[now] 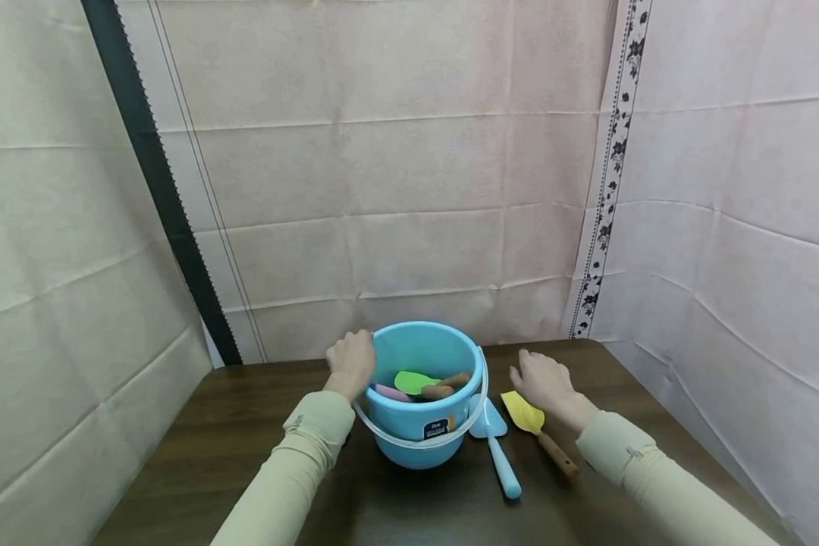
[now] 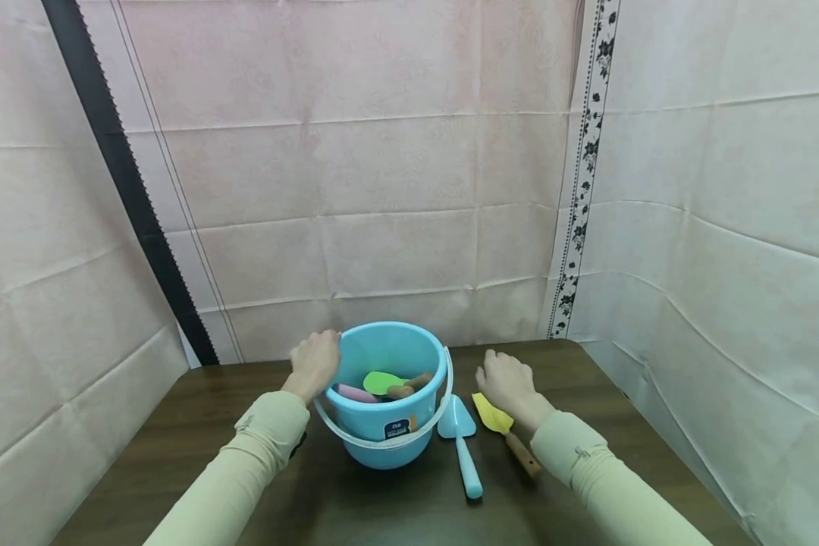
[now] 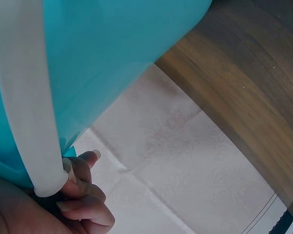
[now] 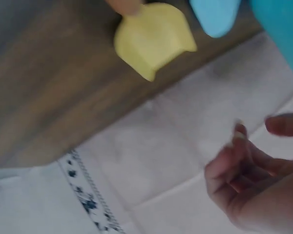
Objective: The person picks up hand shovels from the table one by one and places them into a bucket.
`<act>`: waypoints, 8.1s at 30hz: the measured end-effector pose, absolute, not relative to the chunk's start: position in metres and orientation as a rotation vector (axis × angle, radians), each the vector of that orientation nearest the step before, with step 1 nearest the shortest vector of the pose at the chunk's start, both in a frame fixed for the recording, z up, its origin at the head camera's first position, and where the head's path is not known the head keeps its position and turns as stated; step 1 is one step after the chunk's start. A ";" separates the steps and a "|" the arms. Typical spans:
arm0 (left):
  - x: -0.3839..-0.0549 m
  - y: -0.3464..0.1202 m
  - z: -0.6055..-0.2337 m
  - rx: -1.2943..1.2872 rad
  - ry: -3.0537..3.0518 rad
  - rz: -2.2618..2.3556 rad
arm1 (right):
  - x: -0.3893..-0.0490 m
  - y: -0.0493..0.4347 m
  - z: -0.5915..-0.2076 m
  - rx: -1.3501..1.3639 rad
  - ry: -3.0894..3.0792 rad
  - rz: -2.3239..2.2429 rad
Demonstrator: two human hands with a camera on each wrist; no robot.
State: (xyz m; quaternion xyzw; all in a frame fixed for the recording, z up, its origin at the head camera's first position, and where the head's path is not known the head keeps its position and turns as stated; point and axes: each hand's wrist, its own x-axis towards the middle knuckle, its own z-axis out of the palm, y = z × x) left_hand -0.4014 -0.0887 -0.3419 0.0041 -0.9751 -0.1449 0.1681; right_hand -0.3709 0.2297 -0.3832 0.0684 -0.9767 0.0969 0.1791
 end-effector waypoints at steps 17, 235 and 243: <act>-0.402 -0.089 -0.341 0.041 -2.779 -0.408 | -0.334 0.245 -0.444 0.095 -3.153 0.140; -0.401 -0.086 -0.340 0.055 -2.776 -0.394 | -0.370 0.207 -0.393 0.160 -2.791 0.561; -0.401 -0.085 -0.341 0.068 -2.788 -0.381 | -0.348 0.199 -0.427 0.227 -2.938 0.479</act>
